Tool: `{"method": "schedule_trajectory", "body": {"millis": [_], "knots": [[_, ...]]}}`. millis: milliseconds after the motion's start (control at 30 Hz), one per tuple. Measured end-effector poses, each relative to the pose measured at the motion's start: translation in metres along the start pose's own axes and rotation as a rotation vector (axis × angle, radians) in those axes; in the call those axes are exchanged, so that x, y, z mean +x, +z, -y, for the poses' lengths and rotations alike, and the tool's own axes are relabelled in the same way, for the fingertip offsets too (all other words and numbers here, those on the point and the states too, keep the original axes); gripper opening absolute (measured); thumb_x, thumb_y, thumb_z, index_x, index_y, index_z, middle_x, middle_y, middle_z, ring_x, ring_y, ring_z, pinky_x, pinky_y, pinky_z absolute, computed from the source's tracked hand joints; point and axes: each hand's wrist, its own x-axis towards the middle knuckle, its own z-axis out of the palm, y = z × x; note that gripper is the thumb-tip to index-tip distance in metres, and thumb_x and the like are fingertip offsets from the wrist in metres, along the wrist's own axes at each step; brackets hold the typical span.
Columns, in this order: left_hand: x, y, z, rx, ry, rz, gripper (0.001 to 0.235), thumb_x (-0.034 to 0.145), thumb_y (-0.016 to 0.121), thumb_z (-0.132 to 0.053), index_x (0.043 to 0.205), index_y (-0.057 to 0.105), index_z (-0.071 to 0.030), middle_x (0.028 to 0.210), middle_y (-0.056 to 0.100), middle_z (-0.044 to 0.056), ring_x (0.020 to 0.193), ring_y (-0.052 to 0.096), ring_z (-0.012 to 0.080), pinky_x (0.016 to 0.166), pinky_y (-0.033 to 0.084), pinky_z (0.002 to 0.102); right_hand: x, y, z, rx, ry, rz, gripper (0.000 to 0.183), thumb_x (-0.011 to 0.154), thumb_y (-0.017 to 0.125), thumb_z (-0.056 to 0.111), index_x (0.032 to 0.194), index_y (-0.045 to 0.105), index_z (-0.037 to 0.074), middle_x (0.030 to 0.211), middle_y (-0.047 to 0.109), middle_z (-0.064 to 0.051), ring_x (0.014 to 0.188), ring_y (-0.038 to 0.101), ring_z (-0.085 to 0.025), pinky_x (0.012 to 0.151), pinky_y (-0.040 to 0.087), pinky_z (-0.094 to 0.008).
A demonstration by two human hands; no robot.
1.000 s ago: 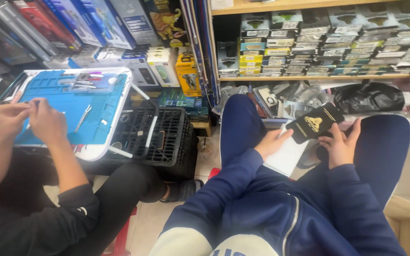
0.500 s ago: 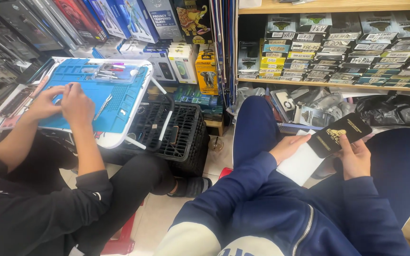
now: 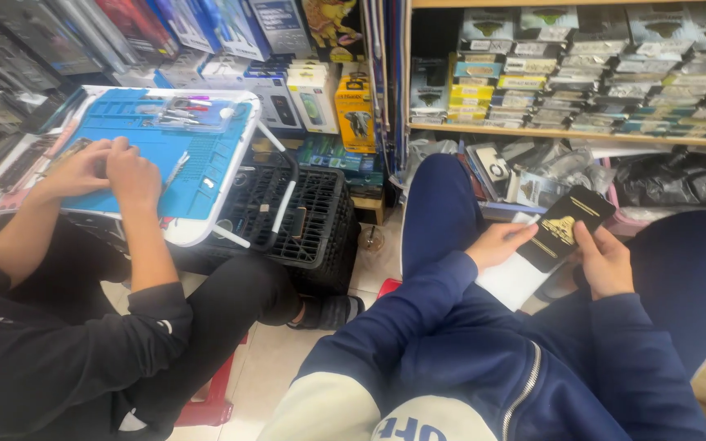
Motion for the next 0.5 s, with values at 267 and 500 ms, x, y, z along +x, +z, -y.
{"method": "schedule_trajectory", "body": {"millis": [267, 500], "knots": [[0.009, 0.006, 0.028, -0.003, 0.123, -0.09, 0.048, 0.102, 0.063, -0.048, 0.125, 0.071, -0.007, 0.127, 0.069, 0.015, 0.13, 0.058, 0.0288, 0.111, 0.045, 0.043, 0.009, 0.002, -0.012, 0.213, -0.116, -0.283, 0.022, 0.111, 0.069, 0.036, 0.11, 0.07, 0.014, 0.09, 0.064, -0.001, 0.079, 0.064, -0.008, 0.071, 0.056, -0.025], [0.012, -0.002, 0.019, 0.143, 0.09, -0.092, 0.051, 0.097, 0.063, -0.061, 0.125, 0.073, -0.019, 0.121, 0.073, 0.004, 0.12, 0.066, 0.0222, 0.106, 0.05, 0.041, -0.004, -0.004, 0.025, 0.545, -0.031, -0.389, 0.026, 0.108, 0.061, 0.034, 0.125, 0.061, 0.014, 0.099, 0.068, 0.0, 0.075, 0.07, -0.005, 0.071, 0.061, -0.015]]}}
